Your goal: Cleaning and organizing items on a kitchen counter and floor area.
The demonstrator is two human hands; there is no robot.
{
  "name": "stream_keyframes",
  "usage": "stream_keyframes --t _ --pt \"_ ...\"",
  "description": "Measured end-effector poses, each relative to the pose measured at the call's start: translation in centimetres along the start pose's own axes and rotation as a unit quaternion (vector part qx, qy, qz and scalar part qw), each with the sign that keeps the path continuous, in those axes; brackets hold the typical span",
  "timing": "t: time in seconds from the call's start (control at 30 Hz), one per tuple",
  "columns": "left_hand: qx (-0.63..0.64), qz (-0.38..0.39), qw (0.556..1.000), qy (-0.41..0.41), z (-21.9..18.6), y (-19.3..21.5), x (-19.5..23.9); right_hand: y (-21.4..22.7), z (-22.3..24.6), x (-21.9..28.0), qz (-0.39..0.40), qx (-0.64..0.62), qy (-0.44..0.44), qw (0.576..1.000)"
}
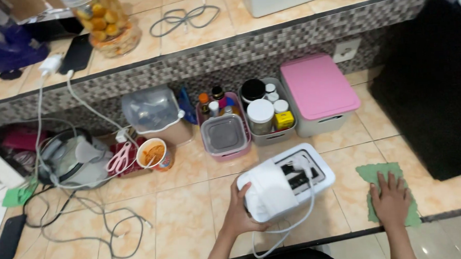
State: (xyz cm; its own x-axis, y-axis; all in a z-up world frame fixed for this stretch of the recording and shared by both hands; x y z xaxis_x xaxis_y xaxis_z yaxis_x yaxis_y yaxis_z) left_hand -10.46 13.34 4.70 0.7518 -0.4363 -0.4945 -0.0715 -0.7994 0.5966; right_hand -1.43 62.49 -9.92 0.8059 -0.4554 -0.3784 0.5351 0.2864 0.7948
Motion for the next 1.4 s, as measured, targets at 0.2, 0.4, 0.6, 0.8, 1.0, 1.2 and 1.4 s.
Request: stream_keyframes --t 0.2,0.4,0.6,0.8,1.0,1.2,1.4 --pt "0.026 -0.01 0.997 -0.073 -4.3 -10.6 -4.3 0.6 -0.4 0.0 -0.013 -0.003 0.015 1.0" --pt "0.001 -0.045 0.998 -0.051 -9.9 -18.6 -8.9 2.5 -4.6 0.8 -0.06 0.067 -0.071 0.993" --pt "-0.038 -0.085 0.996 -0.009 -13.0 -25.0 -13.3 4.8 -7.8 0.2 -0.07 0.094 -0.071 0.991" --pt "-0.066 -0.143 0.984 0.084 -15.8 -32.1 -16.0 6.6 -8.2 -0.7 -0.065 0.082 -0.047 0.993" --pt "-0.057 -0.183 0.969 0.156 -18.7 -37.5 -18.3 5.9 -9.6 -0.8 -0.051 0.065 -0.052 0.995" --pt "-0.127 -0.128 0.973 0.147 -18.9 -40.6 -19.0 4.8 -10.8 -1.4 -0.013 0.095 -0.049 0.994" --pt "-0.194 -0.173 0.961 0.09 -18.0 -43.6 -18.4 4.6 -10.8 -2.0 0.042 0.119 -0.029 0.992"
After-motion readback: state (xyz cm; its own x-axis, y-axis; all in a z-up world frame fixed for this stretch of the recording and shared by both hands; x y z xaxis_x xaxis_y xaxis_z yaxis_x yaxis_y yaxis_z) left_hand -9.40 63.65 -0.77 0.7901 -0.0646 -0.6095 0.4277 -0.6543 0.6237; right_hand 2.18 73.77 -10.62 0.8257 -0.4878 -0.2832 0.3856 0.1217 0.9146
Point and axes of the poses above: each hand's wrist, its own x-axis away from the middle knuckle, its own y-axis out of the back of the hand, z = x × y, the point moved 2 cm from there along -x, towards the middle knuckle, and after that the axes turned 13 degrees about -x, right-handed, at the moved point
